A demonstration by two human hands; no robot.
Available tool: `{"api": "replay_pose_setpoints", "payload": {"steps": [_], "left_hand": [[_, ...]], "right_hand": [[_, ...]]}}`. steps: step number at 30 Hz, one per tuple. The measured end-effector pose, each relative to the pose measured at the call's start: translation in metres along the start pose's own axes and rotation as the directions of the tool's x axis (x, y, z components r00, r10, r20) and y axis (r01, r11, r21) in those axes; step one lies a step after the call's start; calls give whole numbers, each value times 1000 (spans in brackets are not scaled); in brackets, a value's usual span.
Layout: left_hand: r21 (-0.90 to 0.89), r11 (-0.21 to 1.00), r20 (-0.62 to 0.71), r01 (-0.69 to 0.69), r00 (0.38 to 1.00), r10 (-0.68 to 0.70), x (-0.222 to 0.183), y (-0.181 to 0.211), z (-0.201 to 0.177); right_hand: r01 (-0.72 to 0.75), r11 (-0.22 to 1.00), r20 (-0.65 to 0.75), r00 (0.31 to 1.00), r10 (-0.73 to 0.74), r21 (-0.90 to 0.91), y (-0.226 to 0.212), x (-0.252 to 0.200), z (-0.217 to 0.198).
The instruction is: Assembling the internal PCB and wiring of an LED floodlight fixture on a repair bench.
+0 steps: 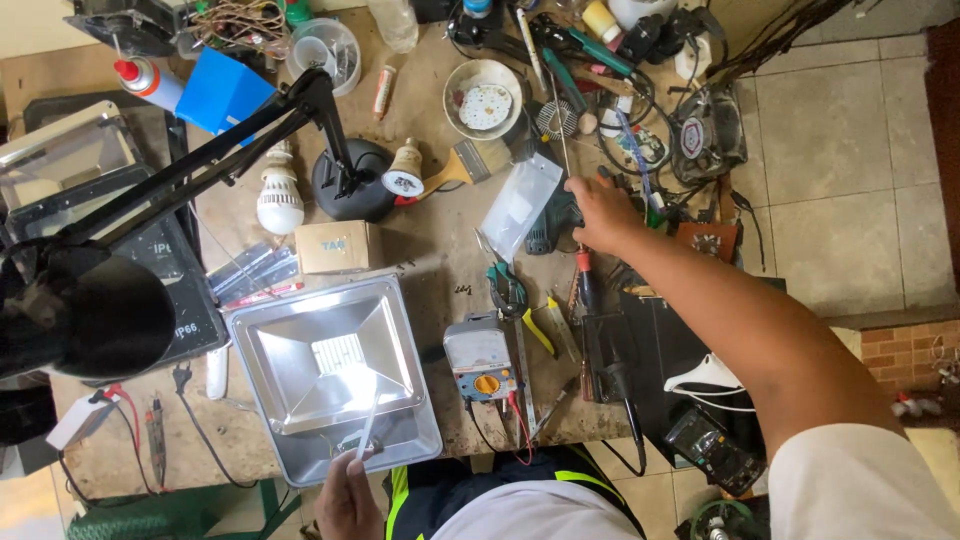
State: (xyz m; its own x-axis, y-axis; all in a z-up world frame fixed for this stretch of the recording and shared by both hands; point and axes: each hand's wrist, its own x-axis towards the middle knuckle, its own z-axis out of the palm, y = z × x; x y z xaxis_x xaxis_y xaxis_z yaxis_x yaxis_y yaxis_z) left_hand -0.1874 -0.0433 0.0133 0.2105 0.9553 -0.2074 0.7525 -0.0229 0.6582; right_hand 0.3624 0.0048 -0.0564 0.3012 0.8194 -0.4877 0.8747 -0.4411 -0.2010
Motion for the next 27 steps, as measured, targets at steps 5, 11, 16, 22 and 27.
{"api": "replay_pose_setpoints", "payload": {"steps": [5,11,16,22,27], "left_hand": [[-2,988,31,157,987,-157,-12,-13,1],[7,997,119,72,990,-72,-11,3,2],[56,988,199,145,968,-154,-18,-2,5],[-100,967,245,234,948,-204,-20,16,-3],[-129,958,279,256,937,-212,-18,11,-3]], "right_hand": [[32,986,-128,992,-11,165,-36,18,-8],[-20,908,-148,985,90,419,-66,46,1],[-70,917,81,996,41,393,-66,37,-27],[-130,935,70,991,113,330,-10,-5,-94],[-231,957,15,973,232,174,75,-24,-72]]}}
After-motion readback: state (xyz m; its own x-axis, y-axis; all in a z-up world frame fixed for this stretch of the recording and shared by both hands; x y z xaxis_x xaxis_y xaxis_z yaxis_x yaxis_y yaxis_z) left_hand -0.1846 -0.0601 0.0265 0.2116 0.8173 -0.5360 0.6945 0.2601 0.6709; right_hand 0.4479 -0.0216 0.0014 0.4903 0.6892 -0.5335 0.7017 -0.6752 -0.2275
